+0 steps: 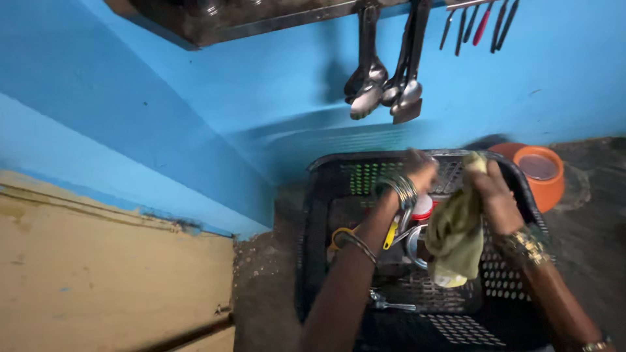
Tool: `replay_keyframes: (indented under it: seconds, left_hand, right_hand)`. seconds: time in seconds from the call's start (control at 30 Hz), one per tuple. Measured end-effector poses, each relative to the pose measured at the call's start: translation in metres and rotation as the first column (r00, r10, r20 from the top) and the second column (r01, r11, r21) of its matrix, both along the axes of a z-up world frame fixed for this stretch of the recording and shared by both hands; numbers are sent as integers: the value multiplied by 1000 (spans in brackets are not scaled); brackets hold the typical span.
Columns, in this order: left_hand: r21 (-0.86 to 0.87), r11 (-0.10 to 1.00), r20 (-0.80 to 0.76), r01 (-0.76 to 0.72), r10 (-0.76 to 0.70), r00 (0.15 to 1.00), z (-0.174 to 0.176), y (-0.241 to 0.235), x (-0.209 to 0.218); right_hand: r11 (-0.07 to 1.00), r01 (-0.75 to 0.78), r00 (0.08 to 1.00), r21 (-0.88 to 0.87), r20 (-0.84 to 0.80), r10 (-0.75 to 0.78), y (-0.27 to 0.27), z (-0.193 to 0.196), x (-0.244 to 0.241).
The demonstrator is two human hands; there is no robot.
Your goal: The person dries various pieces of metal cutlery with a cloth and places them into a wall-mounted dish rack. The person handles spoons, forks, and knives one at a time, wiping each item before hanging it on the rack.
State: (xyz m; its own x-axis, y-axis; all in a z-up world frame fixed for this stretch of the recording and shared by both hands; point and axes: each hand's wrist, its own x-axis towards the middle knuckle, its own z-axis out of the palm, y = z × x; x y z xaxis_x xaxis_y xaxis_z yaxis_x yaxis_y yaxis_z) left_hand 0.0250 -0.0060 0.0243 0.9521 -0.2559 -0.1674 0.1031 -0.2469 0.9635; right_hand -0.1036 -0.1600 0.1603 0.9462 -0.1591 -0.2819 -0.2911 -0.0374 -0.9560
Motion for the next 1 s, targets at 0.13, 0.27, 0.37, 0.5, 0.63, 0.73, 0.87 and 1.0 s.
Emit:
replay_keyframes:
  seconds: [0.13,0.27,0.37,0.5,0.63,0.73,0.87,1.0]
  left_hand:
    - [-167,938,-260,304,-339,904,7,0,-14]
    - [-250,842,-330,479,-539,775,39,8,-4]
    - [15,898,-330,440,-411,850,68,0,-19]
    - [112,941,-119,318,-305,945,98,5,-29]
    - [315,934,207,171,-243,948,112,6,-28]
    - [332,943,185,-21,-43,982,117,2,-23]
    - [-121,989,132,-84,100,986,129,4,-13]
    - [-241,960,-54,-145,135,989,137,-23,-8]
  right_hand:
    - [727,-165,735,-667,409,541,7,5,19]
    - [641,-209,691,-739,352,631,11,16,21]
    - [540,-162,712,-826,281,644,16,28,23]
    - [455,-86,729,-886,255,635,9,39,35]
    - [591,42,718,-805,436,543,5,37,38]
    - [827,7,820,-562,476,317,-4,39,36]
    - [932,-139,880,-335,390,271,-14,51,45]
    - [934,-234,968,-269,22,249,-15,51,50]
